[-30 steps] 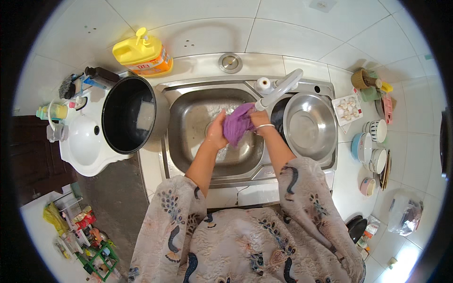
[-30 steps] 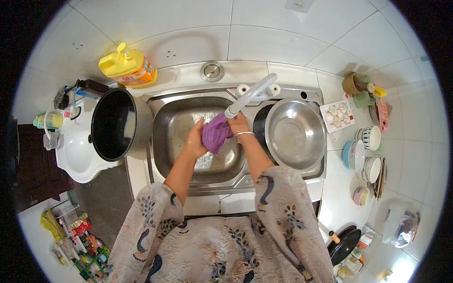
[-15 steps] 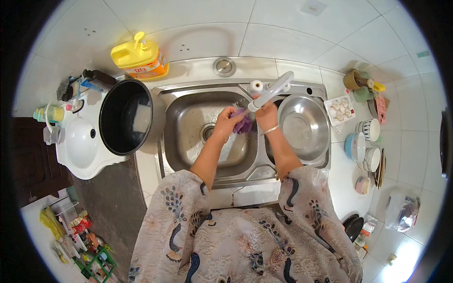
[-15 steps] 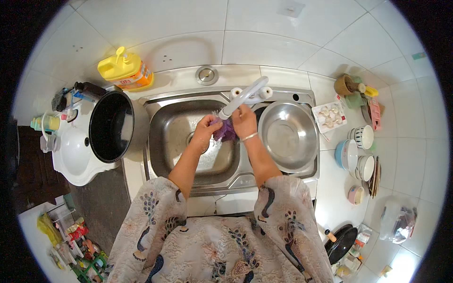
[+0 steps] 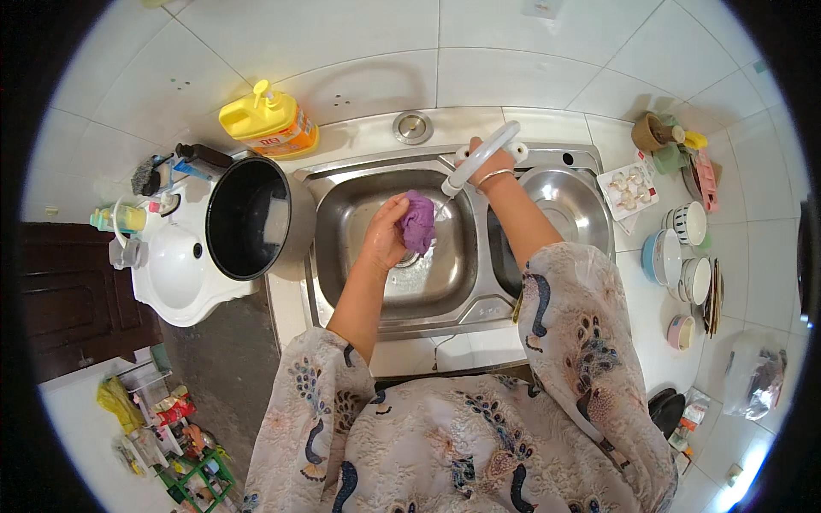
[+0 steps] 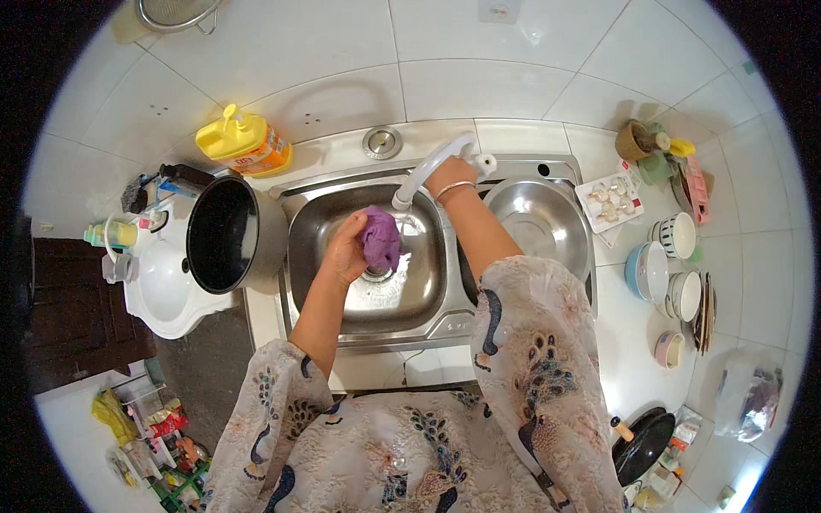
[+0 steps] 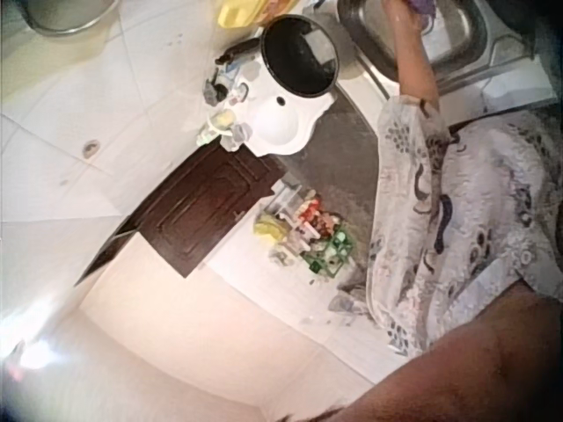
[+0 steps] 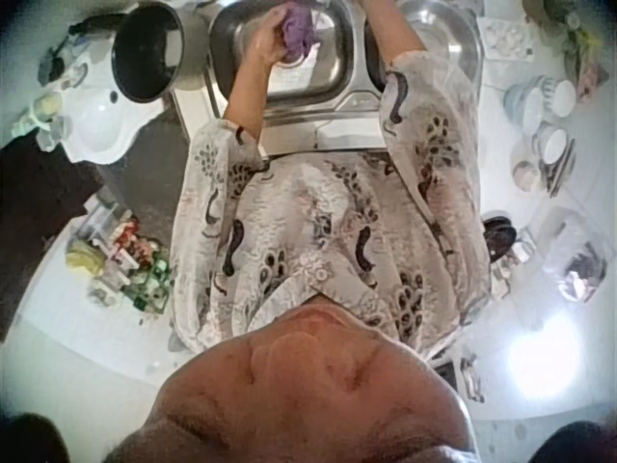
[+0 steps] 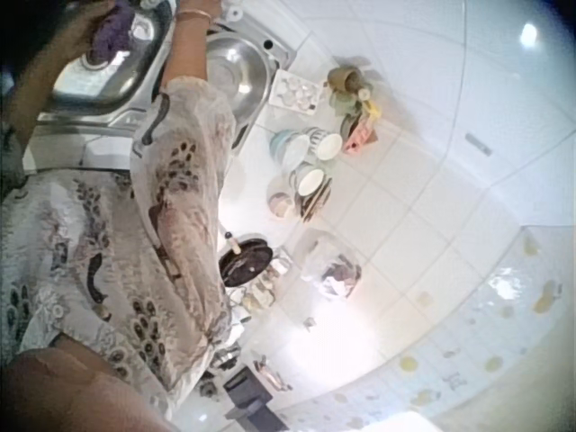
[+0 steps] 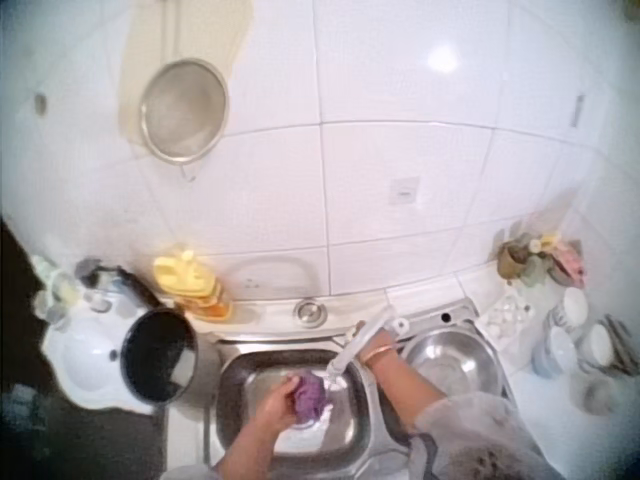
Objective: The person cleans a kitchen sink and countertop using a purple cloth and a scrubber. They wipe the sink basin, faucet, and surrounding counter areas, then organize bowls, chopsticks, and a grater. Finally, they scrub a frying pan with a spatula and scrubber.
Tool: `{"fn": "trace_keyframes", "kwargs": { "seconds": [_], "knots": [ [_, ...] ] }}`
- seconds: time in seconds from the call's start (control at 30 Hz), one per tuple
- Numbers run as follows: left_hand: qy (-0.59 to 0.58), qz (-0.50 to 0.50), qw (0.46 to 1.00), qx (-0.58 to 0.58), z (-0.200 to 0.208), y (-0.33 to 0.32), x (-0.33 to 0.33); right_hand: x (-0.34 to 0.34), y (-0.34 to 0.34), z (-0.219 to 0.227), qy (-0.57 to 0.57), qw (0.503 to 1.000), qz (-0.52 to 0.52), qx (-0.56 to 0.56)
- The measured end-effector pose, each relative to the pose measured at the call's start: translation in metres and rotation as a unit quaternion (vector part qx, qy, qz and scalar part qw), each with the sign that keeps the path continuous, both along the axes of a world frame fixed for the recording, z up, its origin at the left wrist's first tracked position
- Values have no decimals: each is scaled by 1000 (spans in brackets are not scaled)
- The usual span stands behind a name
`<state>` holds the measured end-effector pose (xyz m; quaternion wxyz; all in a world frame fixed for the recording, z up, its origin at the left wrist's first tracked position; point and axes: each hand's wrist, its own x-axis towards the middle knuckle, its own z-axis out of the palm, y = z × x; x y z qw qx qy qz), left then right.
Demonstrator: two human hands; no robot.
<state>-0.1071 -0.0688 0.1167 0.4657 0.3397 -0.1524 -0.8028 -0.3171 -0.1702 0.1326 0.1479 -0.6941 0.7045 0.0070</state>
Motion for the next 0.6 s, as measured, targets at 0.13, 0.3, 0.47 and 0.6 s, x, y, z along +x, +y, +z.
{"fn": "trace_keyframes", "kwargs": {
  "seconds": [0.13,0.3,0.47,0.6],
  "knots": [
    [-46,-8,999,-10,27,5,-7,-6,8,-20,-71,997,-32,-20],
    [-45,-34,997,-57,60,17,1,11,98,-21,-405,910,84,35],
    [-64,9,997,-47,70,14,24,42,110,-79,-497,858,-13,134],
    [-265,-11,964,20,14,9,90,21,107,-95,-478,851,-137,167]
  ]
}}
